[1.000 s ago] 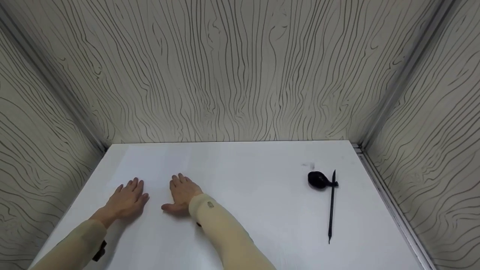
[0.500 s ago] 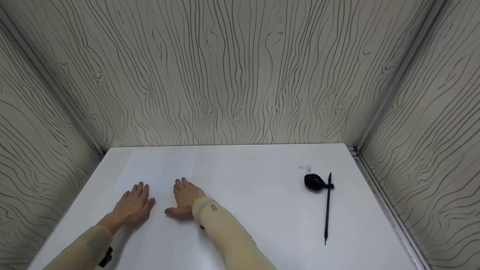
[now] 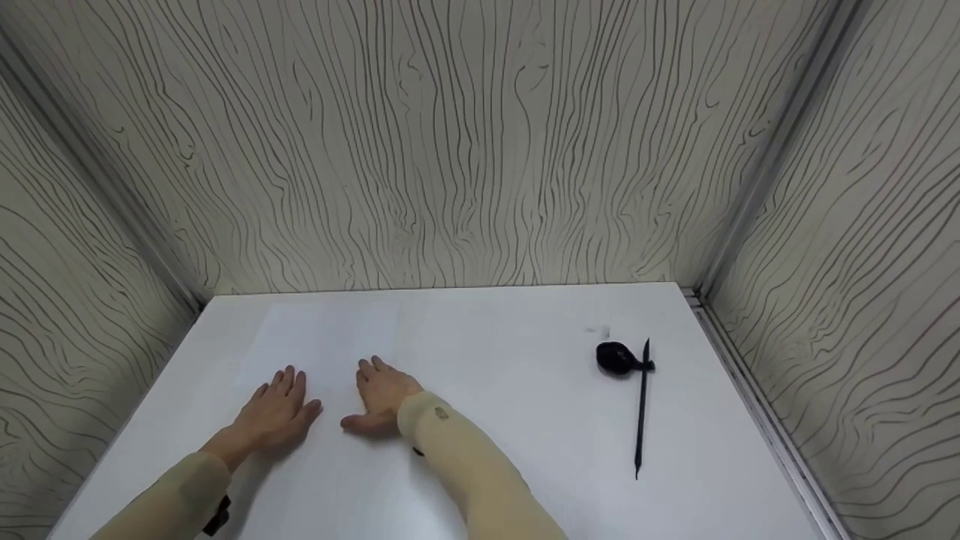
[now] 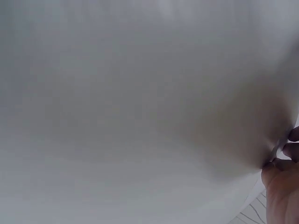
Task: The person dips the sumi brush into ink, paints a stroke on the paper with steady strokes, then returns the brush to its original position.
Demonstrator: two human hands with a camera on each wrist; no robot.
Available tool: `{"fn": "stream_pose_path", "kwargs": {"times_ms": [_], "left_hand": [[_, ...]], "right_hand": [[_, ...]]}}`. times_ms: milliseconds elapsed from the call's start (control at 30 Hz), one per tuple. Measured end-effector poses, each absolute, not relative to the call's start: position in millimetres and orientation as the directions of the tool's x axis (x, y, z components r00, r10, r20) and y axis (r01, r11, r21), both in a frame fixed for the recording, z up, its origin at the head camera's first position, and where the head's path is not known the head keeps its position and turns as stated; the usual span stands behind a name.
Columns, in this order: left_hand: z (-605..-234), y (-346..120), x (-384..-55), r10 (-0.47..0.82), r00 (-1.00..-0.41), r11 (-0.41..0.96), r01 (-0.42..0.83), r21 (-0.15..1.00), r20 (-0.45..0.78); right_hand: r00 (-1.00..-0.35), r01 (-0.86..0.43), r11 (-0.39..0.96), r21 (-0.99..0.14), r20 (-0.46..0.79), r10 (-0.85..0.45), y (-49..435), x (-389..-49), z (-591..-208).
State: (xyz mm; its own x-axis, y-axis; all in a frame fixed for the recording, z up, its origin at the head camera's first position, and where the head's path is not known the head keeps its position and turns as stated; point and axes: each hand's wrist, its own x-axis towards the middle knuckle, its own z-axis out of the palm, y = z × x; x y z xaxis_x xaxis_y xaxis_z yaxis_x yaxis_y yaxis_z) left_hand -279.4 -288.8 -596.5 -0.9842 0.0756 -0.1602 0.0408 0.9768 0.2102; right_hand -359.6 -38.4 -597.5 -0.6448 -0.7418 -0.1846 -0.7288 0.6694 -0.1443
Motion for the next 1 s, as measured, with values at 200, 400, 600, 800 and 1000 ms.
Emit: {"fn": "stream_pose_path", "kwargs": {"times_ms": [200, 400, 600, 800, 1000], "left_hand": [[-595, -280, -281, 0.116, -0.979, 0.967, 0.072, 0.246, -0.168], [-598, -273, -284, 0.186, -0.973, 0.947, 0.140, 0.289, -0.138], [-598, -265, -283, 0.221, -0.967, 0.943, 0.178, 0.280, -0.129], [-594, -255, -277, 0.244, -0.960, 0.939, 0.199, 0.280, -0.136], [-593, -242, -272, 0.264, -0.955, 0.935, 0.219, 0.280, -0.136]], "right_hand": [[-0.643, -0.727, 0.667, -0.162, -0.180, -0.745, -18, -354, -593], [-0.653, -0.701, 0.677, -0.222, -0.181, -0.735, 2, -343, -578], [-0.665, -0.695, 0.691, -0.198, -0.189, -0.722, 14, -346, -584], [-0.679, -0.675, 0.706, -0.212, -0.196, -0.708, 27, -346, -590], [-0.689, -0.649, 0.717, -0.253, -0.204, -0.696, 46, -341, -591]]}}
